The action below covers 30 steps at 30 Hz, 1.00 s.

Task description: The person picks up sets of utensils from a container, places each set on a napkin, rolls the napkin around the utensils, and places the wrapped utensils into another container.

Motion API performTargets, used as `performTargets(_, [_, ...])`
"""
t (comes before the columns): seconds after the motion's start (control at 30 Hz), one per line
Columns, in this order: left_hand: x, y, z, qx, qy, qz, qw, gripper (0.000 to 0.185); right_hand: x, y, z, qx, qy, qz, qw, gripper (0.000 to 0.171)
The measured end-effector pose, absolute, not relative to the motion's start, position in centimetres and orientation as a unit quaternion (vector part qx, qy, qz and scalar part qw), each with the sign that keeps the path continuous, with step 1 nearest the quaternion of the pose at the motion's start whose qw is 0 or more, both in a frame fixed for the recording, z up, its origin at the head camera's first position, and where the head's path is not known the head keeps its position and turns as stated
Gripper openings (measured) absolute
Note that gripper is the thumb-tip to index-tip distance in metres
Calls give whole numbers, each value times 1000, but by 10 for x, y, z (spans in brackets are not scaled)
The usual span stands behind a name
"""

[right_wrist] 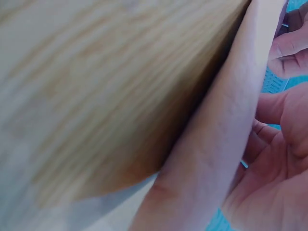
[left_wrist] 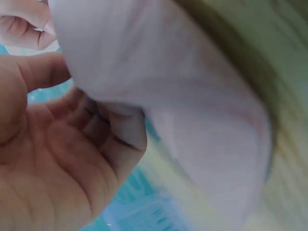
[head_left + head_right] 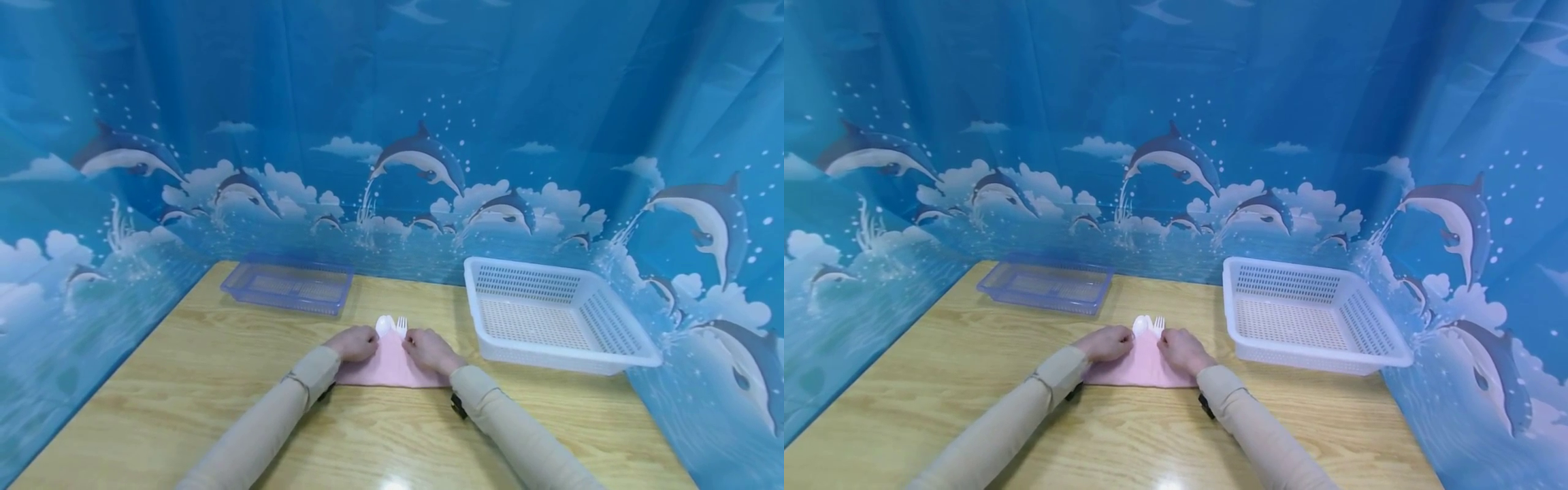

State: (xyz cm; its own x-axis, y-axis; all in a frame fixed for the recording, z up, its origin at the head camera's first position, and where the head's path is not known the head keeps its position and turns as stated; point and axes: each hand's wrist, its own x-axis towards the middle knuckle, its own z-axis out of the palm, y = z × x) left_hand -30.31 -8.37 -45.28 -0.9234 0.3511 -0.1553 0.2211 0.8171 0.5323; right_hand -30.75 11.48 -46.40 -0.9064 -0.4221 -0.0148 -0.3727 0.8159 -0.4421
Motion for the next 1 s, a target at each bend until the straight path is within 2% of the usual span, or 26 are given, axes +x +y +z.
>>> performTargets(0.13, [-295, -78, -452, 190, 957, 218, 37, 6, -306, 114, -464, -203, 950, -230, 64, 20])
performTargets(0.2, [-290, -76, -453, 238, 952, 194, 7, 14, -306, 115, -465, -206, 949, -231, 62, 20])
performTargets(0.33, [-282, -74, -454, 346, 923, 167, 17, 29, -307, 115, -465, -202, 948, -237, 64, 18])
performTargets(0.47, [-279, -75, -455, 403, 903, 150, 20, 34, -308, 117, -463, -191, 950, -239, 65, 17])
performTargets(0.73, [-280, -78, -455, 395, 901, 169, 64, 39, -303, 133, -459, -149, 961, -228, 51, 16])
performTargets(0.83, [-279, -79, -454, 393, 900, 174, 66, 40, -296, 143, -453, -147, 971, -183, 45, 22])
performTargets(1.0, [-279, -81, -455, 394, 897, 191, 66, 41, -278, 153, -443, -156, 975, -127, 93, 35])
